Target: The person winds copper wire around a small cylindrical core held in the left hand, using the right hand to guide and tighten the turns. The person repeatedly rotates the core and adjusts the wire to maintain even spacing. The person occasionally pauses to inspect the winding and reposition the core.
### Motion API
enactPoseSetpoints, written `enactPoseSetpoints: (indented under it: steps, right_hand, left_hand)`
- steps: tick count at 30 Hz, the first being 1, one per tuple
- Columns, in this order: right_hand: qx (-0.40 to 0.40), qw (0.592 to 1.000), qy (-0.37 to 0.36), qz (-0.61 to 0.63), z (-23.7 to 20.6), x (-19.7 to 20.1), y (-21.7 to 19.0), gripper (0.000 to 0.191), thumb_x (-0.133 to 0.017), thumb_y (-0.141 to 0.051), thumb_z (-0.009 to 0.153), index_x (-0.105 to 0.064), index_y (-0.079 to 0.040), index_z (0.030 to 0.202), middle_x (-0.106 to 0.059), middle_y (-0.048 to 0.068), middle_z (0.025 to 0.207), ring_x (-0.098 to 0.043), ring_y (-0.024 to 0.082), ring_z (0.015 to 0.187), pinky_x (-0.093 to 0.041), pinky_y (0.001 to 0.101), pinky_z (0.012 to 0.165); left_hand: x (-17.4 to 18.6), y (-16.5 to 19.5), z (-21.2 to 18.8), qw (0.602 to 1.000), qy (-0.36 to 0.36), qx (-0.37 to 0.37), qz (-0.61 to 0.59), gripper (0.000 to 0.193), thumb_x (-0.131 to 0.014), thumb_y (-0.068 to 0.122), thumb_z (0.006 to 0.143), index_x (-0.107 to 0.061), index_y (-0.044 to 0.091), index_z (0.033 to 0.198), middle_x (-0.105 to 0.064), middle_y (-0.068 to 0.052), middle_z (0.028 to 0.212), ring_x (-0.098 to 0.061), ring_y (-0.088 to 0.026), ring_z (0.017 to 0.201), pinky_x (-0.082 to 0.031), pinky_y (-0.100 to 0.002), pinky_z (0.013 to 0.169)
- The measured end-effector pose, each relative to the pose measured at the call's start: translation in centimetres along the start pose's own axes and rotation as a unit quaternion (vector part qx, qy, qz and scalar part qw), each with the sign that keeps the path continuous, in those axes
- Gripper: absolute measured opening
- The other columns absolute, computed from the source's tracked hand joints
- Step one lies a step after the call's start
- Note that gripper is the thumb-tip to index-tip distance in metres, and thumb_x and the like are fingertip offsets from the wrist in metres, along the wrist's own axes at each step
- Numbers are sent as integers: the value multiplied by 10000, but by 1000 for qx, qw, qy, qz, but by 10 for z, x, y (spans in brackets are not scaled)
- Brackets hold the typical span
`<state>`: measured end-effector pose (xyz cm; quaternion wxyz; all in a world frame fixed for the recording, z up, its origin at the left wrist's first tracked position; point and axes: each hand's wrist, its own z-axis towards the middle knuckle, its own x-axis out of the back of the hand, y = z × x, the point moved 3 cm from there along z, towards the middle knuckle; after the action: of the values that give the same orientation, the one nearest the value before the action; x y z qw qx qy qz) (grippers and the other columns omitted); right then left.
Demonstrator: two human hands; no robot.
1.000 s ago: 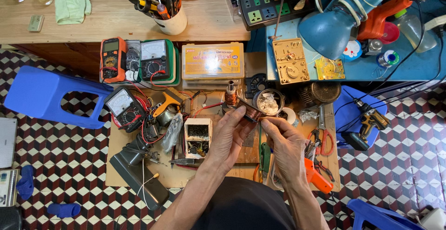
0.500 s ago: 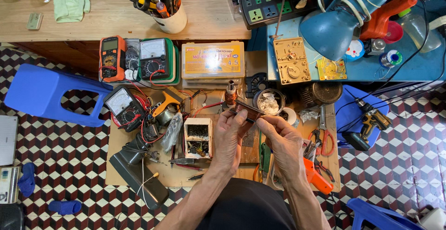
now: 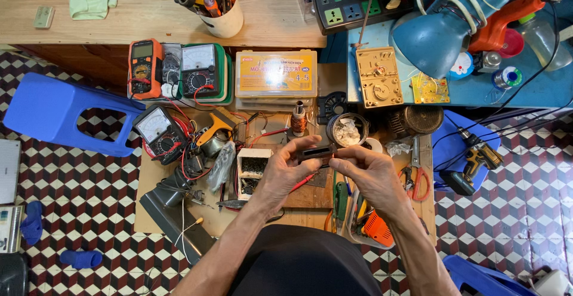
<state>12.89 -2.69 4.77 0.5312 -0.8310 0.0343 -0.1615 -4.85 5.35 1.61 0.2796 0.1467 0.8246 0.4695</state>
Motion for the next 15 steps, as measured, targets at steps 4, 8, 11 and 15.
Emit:
enactPoseSetpoints:
  steps: [4, 8, 11, 15]
  right_hand:
    - [-28, 994, -26, -105, 3, -2, -13, 271, -736, -231, 884, -794, -97, 1113, -619, 22, 687, -487, 97, 572, -373, 277, 481]
    - [14, 980, -24, -198, 0, -9, -24, 274, -720, -243, 884, -781, -111, 1116, -645, 23, 739, -516, 120, 572, -417, 303, 484]
    - [100, 967, -6, -234, -3, -15, -30, 260, -697, -211, 897, -765, -74, 1107, -681, 33, 833, -592, 125, 625, -475, 304, 536]
    - [118, 955, 8, -272, -2, -23, -32, 212, -651, -174, 929, -744, -49, 1073, -688, 63, 920, -652, 155, 673, -543, 299, 591]
  left_hand:
    - [8, 8, 5, 991, -47, -22, 120, 505, -727, 130, 828, -645, 69, 1322, -720, -94, 1210, -705, -188, 1082, -595, -298, 959]
    - [9, 9, 6, 977, -45, -59, 198, 527, -740, 152, 834, -635, 65, 1343, -741, -90, 1207, -719, -201, 1097, -595, -303, 950]
    - [10, 9, 3, 961, -32, -98, 255, 517, -757, 175, 837, -649, 73, 1333, -734, -89, 1191, -719, -205, 1096, -596, -311, 943]
    - [12, 4, 4, 947, -7, -72, 312, 459, -778, 251, 827, -688, 93, 1249, -750, -67, 1127, -752, -195, 1008, -631, -314, 890]
